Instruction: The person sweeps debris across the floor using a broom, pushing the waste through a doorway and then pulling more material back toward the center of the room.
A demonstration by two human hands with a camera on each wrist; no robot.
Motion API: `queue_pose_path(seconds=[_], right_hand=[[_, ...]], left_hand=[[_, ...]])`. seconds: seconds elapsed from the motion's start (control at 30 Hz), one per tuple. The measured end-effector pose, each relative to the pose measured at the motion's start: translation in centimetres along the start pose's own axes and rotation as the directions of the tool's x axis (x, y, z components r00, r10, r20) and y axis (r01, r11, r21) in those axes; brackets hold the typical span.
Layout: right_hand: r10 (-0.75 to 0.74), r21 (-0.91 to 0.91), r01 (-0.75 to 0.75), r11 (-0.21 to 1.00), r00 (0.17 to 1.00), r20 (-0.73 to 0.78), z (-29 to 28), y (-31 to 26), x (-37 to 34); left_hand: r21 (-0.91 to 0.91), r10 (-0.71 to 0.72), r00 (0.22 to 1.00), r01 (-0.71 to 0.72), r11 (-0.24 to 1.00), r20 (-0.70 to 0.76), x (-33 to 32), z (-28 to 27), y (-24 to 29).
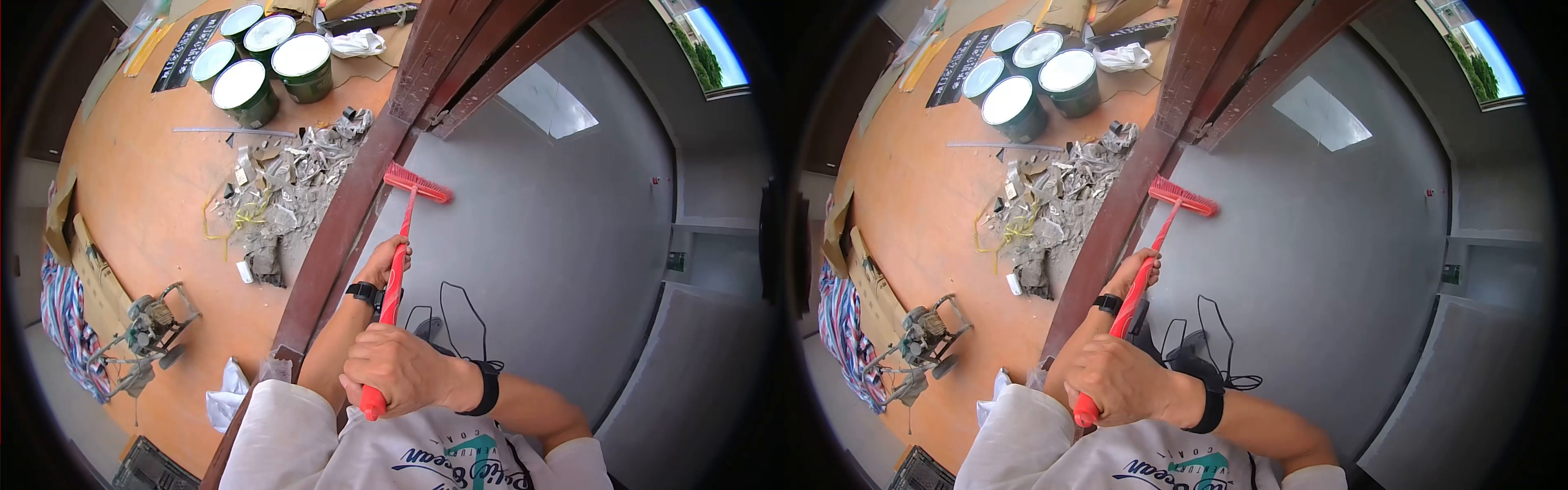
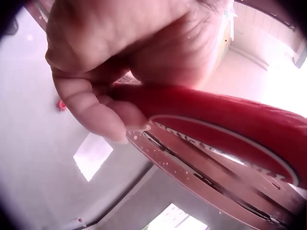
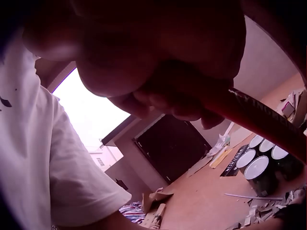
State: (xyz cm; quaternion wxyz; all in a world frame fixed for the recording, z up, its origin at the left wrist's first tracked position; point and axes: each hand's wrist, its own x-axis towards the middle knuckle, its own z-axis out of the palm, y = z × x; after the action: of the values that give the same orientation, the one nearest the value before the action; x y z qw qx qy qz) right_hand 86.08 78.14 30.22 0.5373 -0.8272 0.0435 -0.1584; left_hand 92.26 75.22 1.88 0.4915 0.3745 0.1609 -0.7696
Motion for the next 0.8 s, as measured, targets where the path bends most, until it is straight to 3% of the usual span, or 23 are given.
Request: queue_pose_path(seconds=[0.13, 0.27, 0.4, 0.5, 0.6, 0.67, 0.73, 0.8], right_hand=[[-0.047, 0.13, 0.05, 0.99, 0.999, -0.026, 2.4, -3.2, -2.8], [-0.078, 0.172, 0.069, 0.983, 0.996, 0.047, 5.1, -6.0, -8.6], [-0.096, 0.181, 0.089, 0.979, 0.995, 0.029, 7.0, -9.2, -14.3], [-0.114, 0.099, 0.105, 0.99, 0.99, 0.083, 6.8, -11.8, -18.5], [-0.112, 0.084, 0.105, 0.991, 0.99, 0.084, 5.5, -14.0, -22.3], [-0.177, 0.197, 0.204, 0.959, 0.974, -0.145, 3.2, -14.6, -24.9], [-0.175, 0.167, 0.217, 0.962, 0.957, -0.233, -1.5, -16.8, -27.5], [-0.161, 0.075, 0.175, 0.982, 0.972, -0.17, -6.6, -17.8, -31.3]], left_hand=[[0.029, 0.005, 0.999, -0.004, 1.0, -0.048, -4.1, -1.9, -4.1], [0.095, 0.012, 0.995, -0.002, 0.995, -0.104, -8.0, -2.9, -9.4], [0.113, -0.006, 0.985, 0.026, 0.993, -0.172, -11.3, -2.9, -14.7], [0.075, -0.022, 0.994, 0.031, 0.997, -0.11, -12.9, -2.7, -18.1], [0.144, 0.019, 0.988, 0.004, 0.99, -0.154, -14.0, -0.6, -21.3], [0.169, 0.043, 0.985, -0.015, 0.986, -0.168, -13.8, 1.4, -23.1], [0.3, 0.079, 0.987, -0.034, 0.953, -0.139, -13.7, 5.3, -24.9], [0.265, 0.061, 0.997, -0.046, 0.963, -0.048, -12.0, 8.4, -27.2]])
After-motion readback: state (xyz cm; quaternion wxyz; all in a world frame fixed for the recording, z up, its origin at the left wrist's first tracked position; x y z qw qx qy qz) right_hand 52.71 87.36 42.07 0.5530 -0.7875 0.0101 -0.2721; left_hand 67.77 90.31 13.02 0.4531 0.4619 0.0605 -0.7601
